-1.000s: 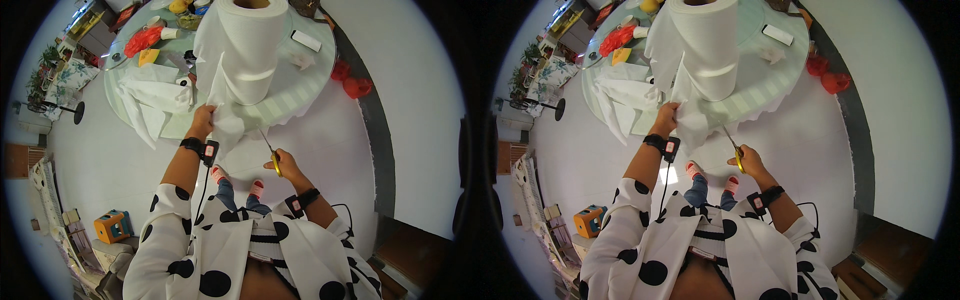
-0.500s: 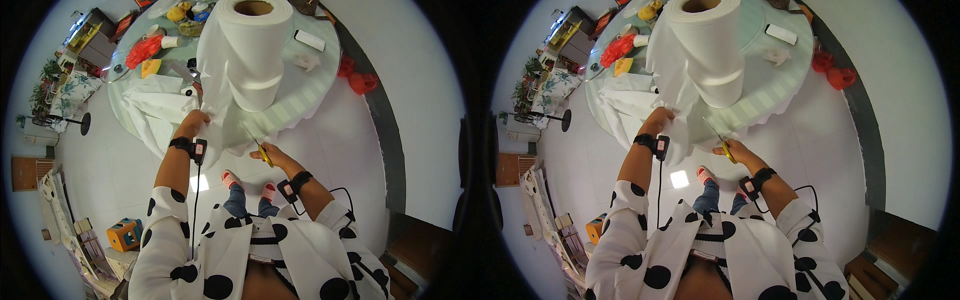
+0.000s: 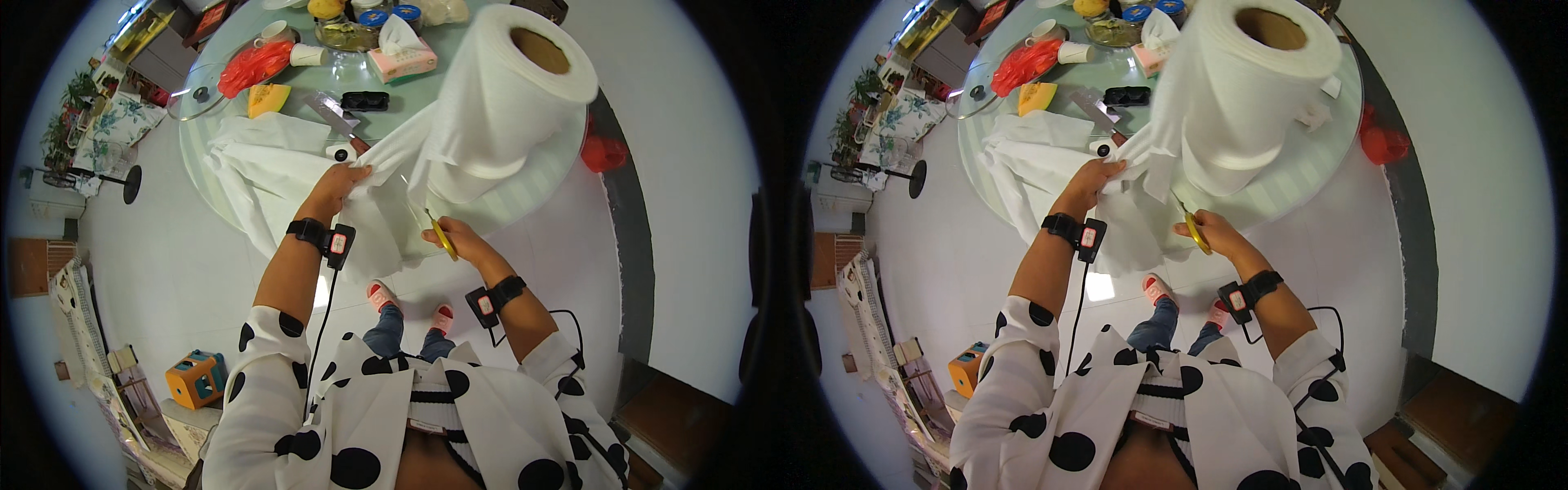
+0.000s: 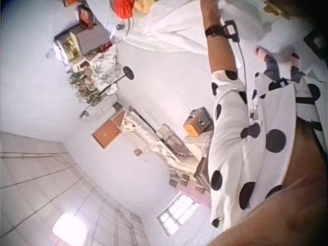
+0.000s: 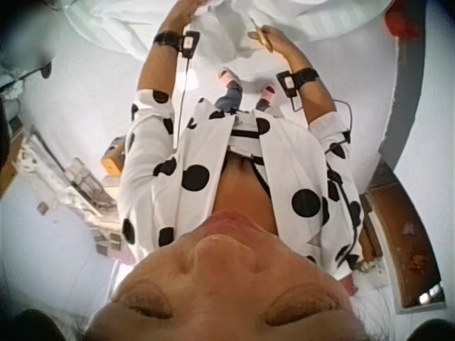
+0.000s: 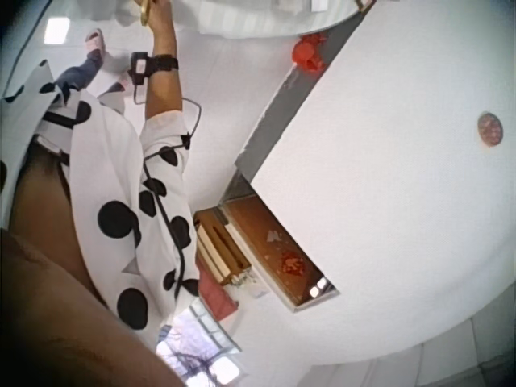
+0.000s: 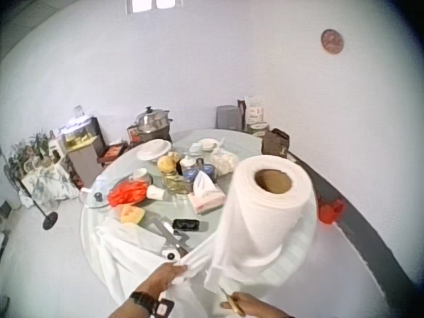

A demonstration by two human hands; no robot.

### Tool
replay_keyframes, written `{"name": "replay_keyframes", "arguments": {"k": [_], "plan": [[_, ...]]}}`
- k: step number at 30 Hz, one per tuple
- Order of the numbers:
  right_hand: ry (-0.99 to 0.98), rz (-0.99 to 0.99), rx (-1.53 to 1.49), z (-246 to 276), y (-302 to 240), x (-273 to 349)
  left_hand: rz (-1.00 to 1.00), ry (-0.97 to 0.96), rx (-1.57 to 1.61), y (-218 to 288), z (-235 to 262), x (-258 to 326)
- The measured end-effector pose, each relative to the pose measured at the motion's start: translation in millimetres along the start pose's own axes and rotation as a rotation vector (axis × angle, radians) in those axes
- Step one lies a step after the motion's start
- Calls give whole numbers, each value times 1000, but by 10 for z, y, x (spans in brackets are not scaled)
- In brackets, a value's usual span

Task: The person cuts multiple sheets from a roll of paper towels using scissors, then walks outside to wet the towels in a basin of water. They return inside and wipe a wooden door with the wet paper towels, focusing on removing residue from a red decorative poster.

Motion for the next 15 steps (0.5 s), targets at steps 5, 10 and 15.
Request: {"name": "replay_keyframes", "arguments": {"k": [5,10,15], "plan": [[61,28,-62,-90,-181,-31,26,-57,227,230,143,-231],[71,27,-220,-243,-357,-115,40,-142,211,396,229,-328],[30,94,-181,-309,-361,-284,80,-135,182,475,307,-376]]}}
Point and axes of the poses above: each hand's wrist, its own x-axis away from the middle knuckle, its own z-axis out of the back of the hand, y = z × x, the point moved 3 cm from there along -x, towards the middle knuckle, and after that the axes turned 5 degrees about y, right-handed, at the moved point
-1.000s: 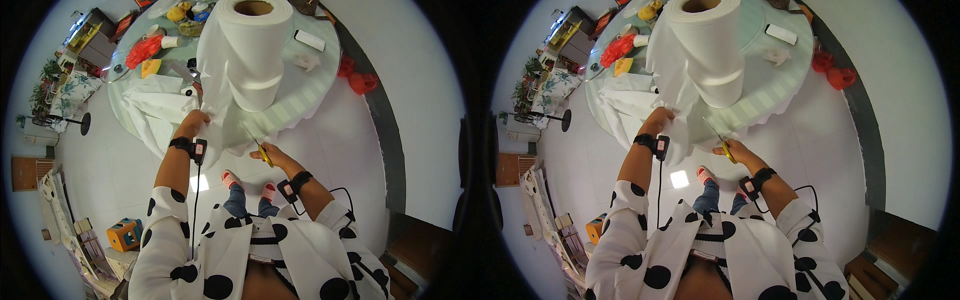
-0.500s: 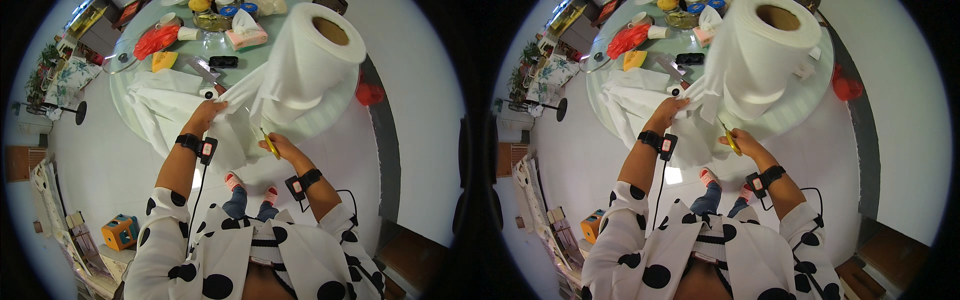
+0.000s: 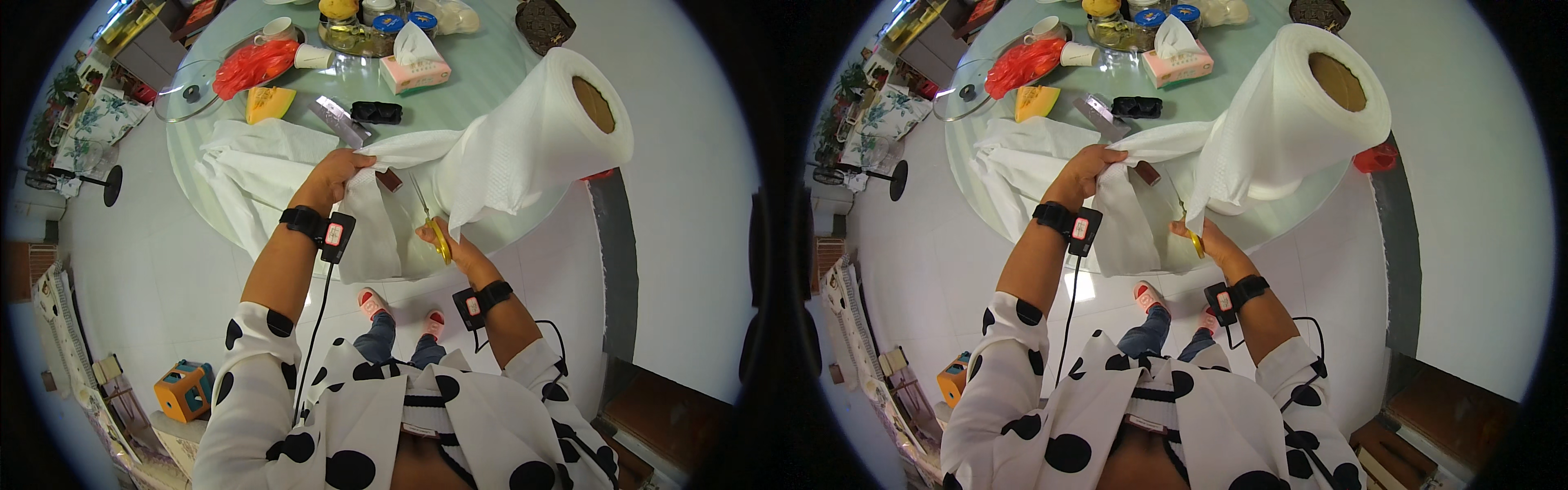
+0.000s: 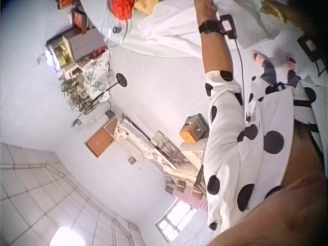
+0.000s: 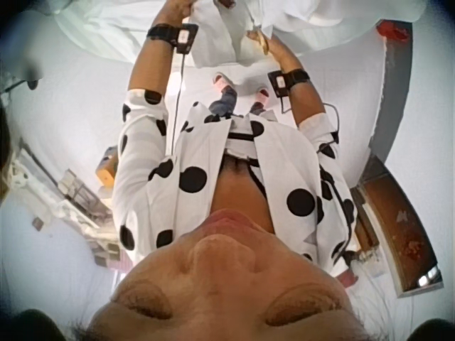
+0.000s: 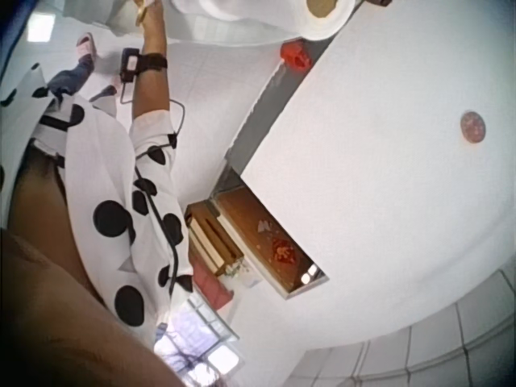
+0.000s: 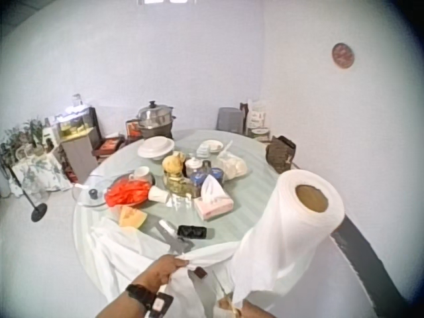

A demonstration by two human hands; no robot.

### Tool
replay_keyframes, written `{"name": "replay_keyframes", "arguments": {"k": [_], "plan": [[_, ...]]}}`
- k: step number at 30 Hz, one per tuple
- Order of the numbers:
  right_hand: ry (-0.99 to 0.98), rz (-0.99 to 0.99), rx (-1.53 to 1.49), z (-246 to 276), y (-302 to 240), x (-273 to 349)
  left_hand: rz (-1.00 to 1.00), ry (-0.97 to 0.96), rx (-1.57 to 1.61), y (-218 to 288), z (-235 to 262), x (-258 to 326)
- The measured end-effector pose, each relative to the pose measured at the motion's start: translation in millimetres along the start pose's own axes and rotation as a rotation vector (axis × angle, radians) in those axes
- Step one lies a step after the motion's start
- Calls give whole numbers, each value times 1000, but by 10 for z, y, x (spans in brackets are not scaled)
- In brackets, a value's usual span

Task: The person cuts multiple sheets from a roll of paper towels using scissors, then walks outside to wet the towels in a basin of water. They return inside and wipe a wooden door with the wet paper towels, focusing on removing residue from a red decorative poster.

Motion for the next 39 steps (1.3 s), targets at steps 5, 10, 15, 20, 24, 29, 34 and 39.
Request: {"name": "replay_keyframes", "arguments": {"k": [5,10,15,20,24,29,34,39], "plan": [[7,109,-56,6,1,-219,107,-136,119,26,18,68],[64,112,-169,-19,-85,-403,98,-40,98,-18,76,36],[71,5,-287,-35,-129,-430,-33,-58,-162,-106,96,-85],[83,-10,-387,-39,-203,-416,-374,51,-853,-106,-10,-39],[182,-63,26,23,-199,-424,-529,113,-1361,-149,-156,111],[257,-102,266,150,-112,-345,-550,-46,-1026,-89,-244,80],[194,21,-40,180,-150,-217,-295,-106,-412,-13,-368,-223],[186,47,-174,169,-186,-238,-23,-257,-71,-175,-624,-337]]}}
Point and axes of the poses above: each hand's wrist, its own x-axis away from the middle knuckle, its own z-axis out of the back of the hand, y = z × x, the point moved 3 cm from there along -x, towards the middle knuckle, and after that the axes turned 5 degrees about y, right-handed, at the moved point
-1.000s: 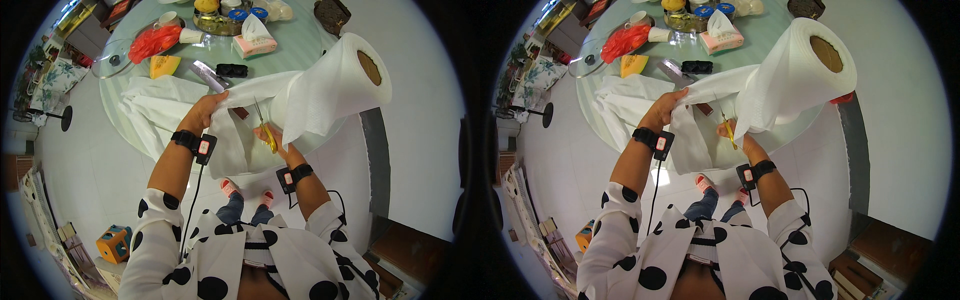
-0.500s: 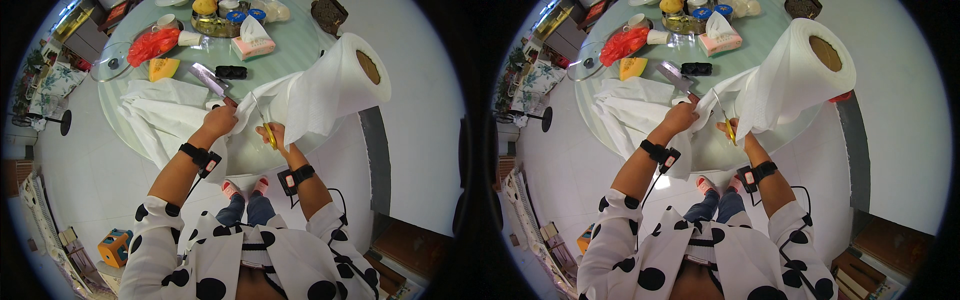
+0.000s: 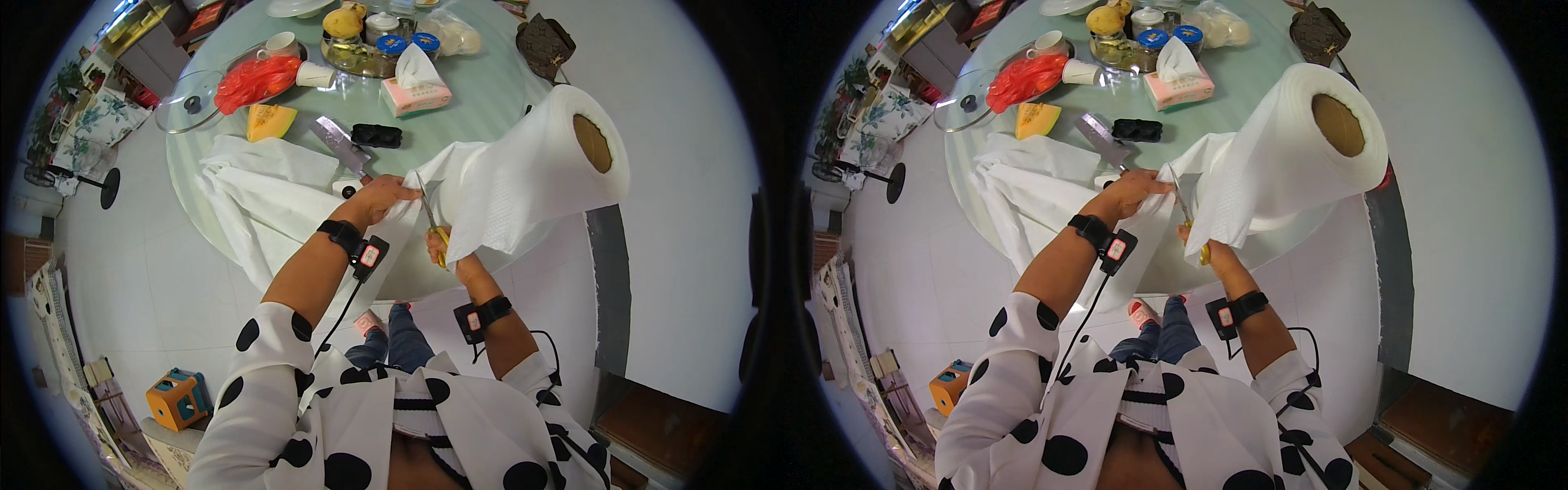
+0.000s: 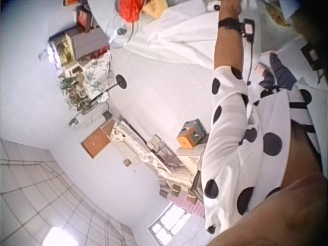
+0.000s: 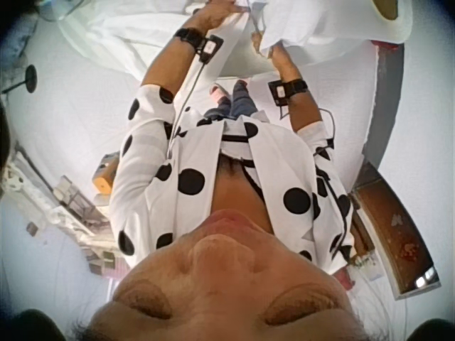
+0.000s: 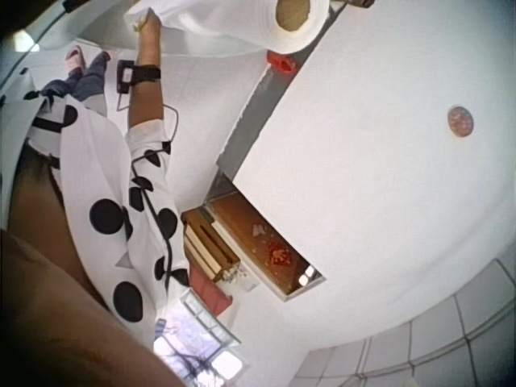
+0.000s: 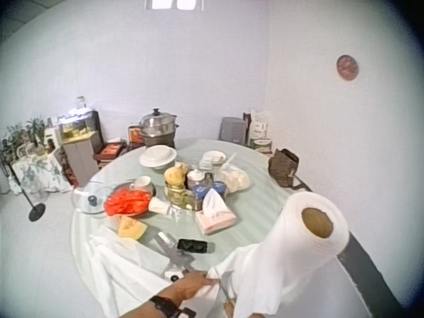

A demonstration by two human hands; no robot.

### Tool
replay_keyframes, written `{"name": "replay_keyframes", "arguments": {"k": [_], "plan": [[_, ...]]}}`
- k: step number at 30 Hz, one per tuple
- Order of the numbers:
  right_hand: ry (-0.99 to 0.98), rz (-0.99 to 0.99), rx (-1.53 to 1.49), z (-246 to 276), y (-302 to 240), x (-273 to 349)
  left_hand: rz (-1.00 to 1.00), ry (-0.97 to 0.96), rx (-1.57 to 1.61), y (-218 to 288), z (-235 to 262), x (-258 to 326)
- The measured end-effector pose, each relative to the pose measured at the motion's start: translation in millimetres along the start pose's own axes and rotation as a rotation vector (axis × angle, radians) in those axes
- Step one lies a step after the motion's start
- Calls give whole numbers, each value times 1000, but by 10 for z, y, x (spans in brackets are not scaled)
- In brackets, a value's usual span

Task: The person cuts multiple sheets from a roll of paper towels using scissors, then walks outside to wet the towels in a basin of water. They return inside and wipe a wooden door with the wet paper towels, focusing on removing residue from a red decorative poster.

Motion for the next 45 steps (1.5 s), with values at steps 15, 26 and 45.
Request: {"name": "replay_keyframes", "arguments": {"k": [15,26,45], "plan": [[-299,235,152,27,675,-406,-147,159,-467,280,209,34],[-111,10,135,-166,-74,-329,-188,231,-624,225,176,-65],[-105,-101,-59,-350,-443,-134,-340,256,-889,288,128,16]]}}
Point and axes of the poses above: each hand's wrist, its own x-axis away from the middle knuckle, its own z-axis out of the back of the hand, y = z × x, the point moved 3 cm from there along -x, towards the middle knuckle, and after that the axes turned 5 degrees about y, right-handed, at the moved point
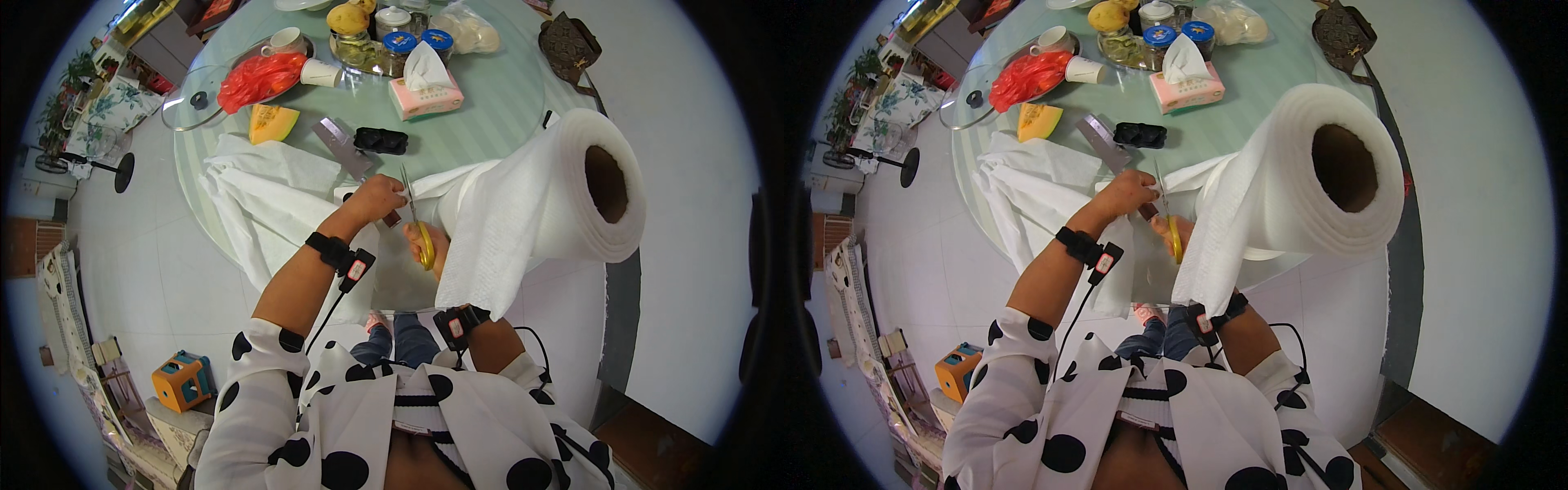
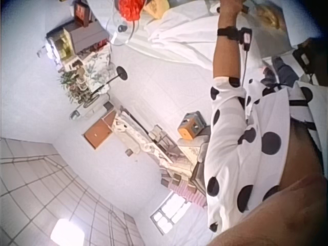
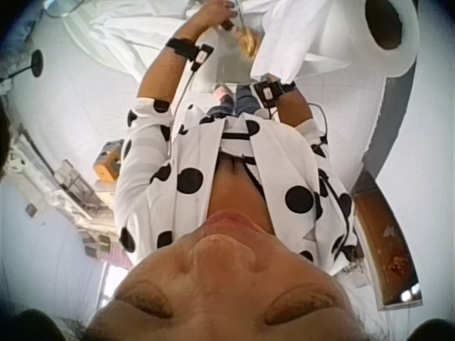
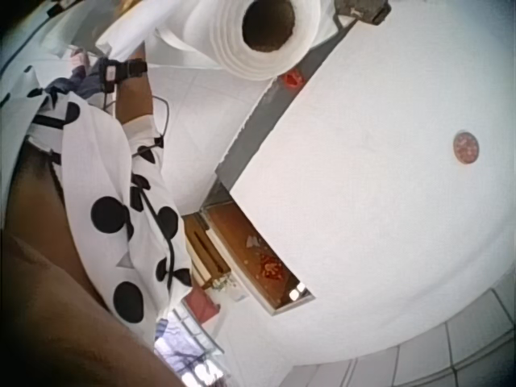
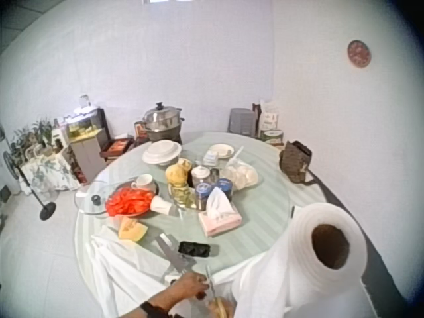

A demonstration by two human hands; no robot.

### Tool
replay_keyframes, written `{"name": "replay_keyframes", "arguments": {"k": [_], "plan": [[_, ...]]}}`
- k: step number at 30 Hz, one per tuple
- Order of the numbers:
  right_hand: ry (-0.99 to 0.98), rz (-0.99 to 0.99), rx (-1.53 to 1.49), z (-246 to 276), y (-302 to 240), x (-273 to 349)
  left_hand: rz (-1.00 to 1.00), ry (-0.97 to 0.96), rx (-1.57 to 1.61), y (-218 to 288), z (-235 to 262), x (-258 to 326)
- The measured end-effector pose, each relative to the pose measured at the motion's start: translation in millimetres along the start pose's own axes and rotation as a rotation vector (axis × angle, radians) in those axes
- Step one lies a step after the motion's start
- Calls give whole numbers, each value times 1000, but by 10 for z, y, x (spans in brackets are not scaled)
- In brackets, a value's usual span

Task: The person cuts multiple sheets from a roll of paper towels using scissors, then walks outside to wet the towels in a basin of water. They return inside and wipe a wooden door with the wet paper towels, focusing on removing residue from a red decorative poster.

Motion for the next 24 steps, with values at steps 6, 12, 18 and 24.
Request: {"name": "replay_keyframes", "arguments": {"k": [6,12,18,24], "plan": [[-14,-7,80,-4,119,-84,27,-55,122,-31,20,17],[-67,-23,11,-13,129,-101,-9,-74,172,12,-18,70],[-36,91,-14,-34,160,-89,-204,-123,-188,-7,-20,104],[-26,84,4,-69,132,-24,-264,-126,-136,135,-71,527]]}}
Point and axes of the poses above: each hand's wrist, its own x-axis away from the middle knuckle, its own z-axis out of the back of the hand, y = z × x, the point moved 3 cm from there along -x, towards the middle knuckle, and after that the axes turned 5 degrees about y, right-handed, at the moved point
